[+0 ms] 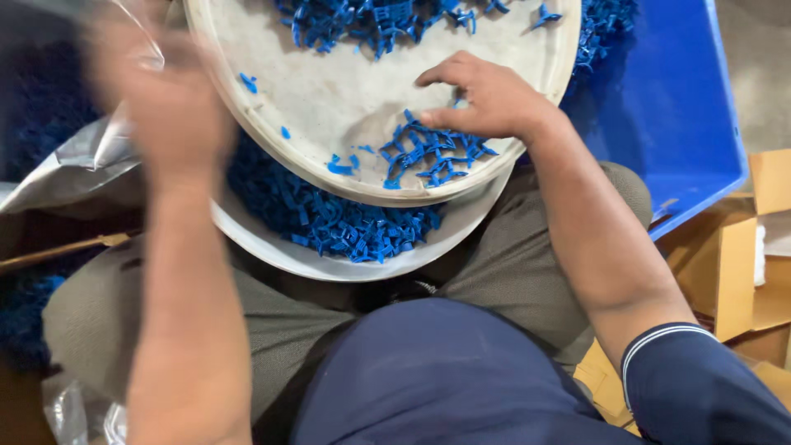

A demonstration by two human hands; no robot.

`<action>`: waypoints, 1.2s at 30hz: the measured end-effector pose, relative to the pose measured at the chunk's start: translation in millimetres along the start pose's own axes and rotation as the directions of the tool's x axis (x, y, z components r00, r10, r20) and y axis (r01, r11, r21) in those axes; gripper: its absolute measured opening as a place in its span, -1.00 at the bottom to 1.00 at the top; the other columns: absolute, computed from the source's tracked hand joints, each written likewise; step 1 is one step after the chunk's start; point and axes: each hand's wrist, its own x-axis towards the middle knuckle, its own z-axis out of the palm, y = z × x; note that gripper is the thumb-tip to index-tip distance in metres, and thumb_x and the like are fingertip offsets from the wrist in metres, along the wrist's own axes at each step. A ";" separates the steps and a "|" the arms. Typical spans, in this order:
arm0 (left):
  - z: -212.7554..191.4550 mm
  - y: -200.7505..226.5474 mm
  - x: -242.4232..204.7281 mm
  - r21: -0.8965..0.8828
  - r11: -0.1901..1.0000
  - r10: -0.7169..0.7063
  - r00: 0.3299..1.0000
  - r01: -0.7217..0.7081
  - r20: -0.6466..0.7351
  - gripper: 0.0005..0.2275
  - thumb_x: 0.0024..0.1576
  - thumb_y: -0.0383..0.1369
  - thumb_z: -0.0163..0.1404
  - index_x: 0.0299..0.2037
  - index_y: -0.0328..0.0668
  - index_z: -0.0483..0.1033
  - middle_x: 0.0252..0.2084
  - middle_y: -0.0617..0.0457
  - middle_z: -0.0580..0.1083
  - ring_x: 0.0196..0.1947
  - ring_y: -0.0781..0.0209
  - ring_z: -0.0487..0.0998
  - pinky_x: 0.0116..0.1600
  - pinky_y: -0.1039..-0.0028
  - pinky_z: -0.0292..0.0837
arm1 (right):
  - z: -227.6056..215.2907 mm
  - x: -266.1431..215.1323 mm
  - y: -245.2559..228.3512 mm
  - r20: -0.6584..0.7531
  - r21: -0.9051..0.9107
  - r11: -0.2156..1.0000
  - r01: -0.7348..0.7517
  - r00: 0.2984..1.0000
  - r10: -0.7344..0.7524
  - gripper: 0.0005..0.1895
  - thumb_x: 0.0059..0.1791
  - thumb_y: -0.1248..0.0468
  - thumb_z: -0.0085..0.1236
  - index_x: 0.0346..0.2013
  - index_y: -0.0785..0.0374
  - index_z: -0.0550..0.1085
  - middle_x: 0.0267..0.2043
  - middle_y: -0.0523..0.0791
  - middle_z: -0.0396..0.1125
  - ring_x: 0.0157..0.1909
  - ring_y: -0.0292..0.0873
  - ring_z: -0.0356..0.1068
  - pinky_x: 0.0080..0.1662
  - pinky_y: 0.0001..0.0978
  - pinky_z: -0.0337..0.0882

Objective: The person sits on the floor and sorts small blue plastic pieces by hand, picking them from a white circular tray and placing them into a large white bag. The person repeatedly scoops and transfers the pieces between the tray and the bag.

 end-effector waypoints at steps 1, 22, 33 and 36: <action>18.9 35.5 -23.8 -0.175 0.983 -0.007 0.964 0.055 0.265 -0.52 0.05 -0.32 0.35 0.15 -0.20 0.47 0.07 -0.13 0.51 0.09 -0.05 0.51 0.20 0.25 0.43 | -2.4 -6.1 5.0 -0.036 -0.069 0.996 -0.063 0.997 0.061 -0.23 -0.14 -0.21 0.36 0.28 -0.01 0.44 0.20 0.04 0.31 0.22 0.21 0.34 0.16 -0.01 0.34; 57.9 171.4 -102.1 -0.035 0.996 -0.044 0.836 0.076 0.547 -0.47 -0.05 -0.38 0.27 0.17 -0.24 0.42 0.23 -0.19 0.30 0.03 -0.27 0.47 0.04 0.05 0.42 | 31.7 -55.0 51.7 -0.186 -0.040 0.990 -0.134 0.975 0.124 -0.71 -0.17 0.15 0.36 -0.16 -0.06 0.61 -0.14 -0.03 0.37 -0.05 0.12 0.41 -0.04 -0.03 0.40; 39.2 165.6 -132.8 -0.243 0.949 -0.052 0.861 0.200 0.506 -0.63 0.01 -0.39 0.24 0.01 -0.26 0.49 0.10 -0.08 0.43 -0.13 0.00 0.55 -0.01 0.26 0.49 | 50.9 -63.3 31.6 -0.199 -0.138 0.990 -0.035 0.980 0.007 -0.82 -0.13 0.07 0.24 -0.29 -0.02 0.62 -0.32 -0.07 0.44 -0.19 0.10 0.46 -0.20 0.04 0.43; 43.3 164.8 -134.7 -0.236 0.949 -0.073 0.873 0.210 0.483 -0.66 -0.01 -0.40 0.27 -0.04 -0.22 0.51 0.01 -0.03 0.47 -0.23 0.08 0.56 -0.09 0.30 0.49 | 56.5 -67.3 27.5 -0.261 -0.172 0.985 0.010 0.964 -0.055 -0.81 -0.16 0.07 0.24 -0.33 0.02 0.62 -0.36 -0.07 0.44 -0.24 0.10 0.47 -0.27 0.05 0.42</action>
